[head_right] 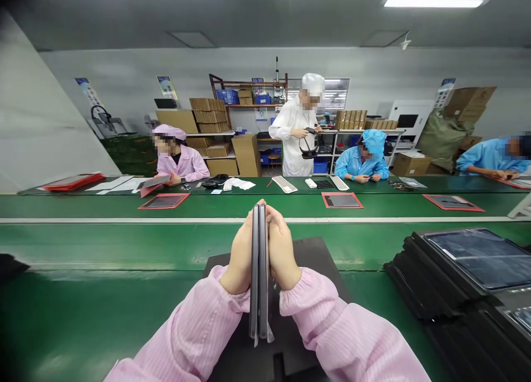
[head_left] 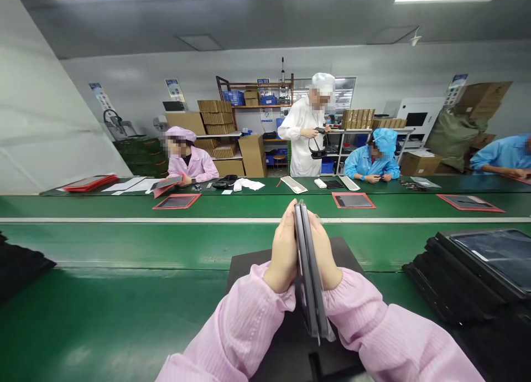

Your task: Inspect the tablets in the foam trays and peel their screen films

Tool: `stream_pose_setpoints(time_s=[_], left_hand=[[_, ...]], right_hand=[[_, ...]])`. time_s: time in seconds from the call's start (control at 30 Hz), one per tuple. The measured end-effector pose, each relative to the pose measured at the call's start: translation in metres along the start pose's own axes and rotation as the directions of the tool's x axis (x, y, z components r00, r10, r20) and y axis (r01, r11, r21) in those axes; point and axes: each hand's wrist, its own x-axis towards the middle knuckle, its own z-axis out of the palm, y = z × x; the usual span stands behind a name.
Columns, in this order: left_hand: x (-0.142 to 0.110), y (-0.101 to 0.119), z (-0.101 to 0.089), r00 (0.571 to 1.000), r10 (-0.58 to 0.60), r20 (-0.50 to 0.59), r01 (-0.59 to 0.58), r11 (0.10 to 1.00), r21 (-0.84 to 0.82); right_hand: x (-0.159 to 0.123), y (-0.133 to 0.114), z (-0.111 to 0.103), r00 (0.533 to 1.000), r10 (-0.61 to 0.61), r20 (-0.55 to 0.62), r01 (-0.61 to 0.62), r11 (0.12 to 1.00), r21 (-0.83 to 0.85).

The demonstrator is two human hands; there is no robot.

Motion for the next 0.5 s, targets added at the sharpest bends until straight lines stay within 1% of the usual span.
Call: stream_pose_setpoints(time_s=[0.13,0.27,0.37,0.43,0.5], left_hand=[[0.008,-0.006,-0.002,1.0,0.006,-0.013,-0.007,0.998,-0.056],[0.014,-0.009,-0.004,1.0,0.012,-0.024,-0.014,0.997,-0.073],[0.018,-0.008,-0.002,0.999,0.031,-0.011,-0.031,0.998,-0.063],[0.02,-0.01,-0.003,0.998,0.06,0.019,-0.059,0.997,-0.046],[0.02,-0.02,-0.01,0.99,0.135,0.046,-0.135,0.991,-0.015]], right_hand=[[0.008,0.002,0.002,0.999,-0.002,0.036,0.0,0.999,0.049],[0.012,0.005,0.0,0.999,0.036,0.027,-0.037,0.998,0.05],[0.018,0.006,0.0,0.998,0.036,0.046,-0.038,0.998,0.052],[0.021,0.009,-0.001,0.998,0.018,0.064,-0.019,1.0,0.024],[0.022,0.02,-0.005,0.998,-0.041,0.047,0.041,0.999,-0.014]])
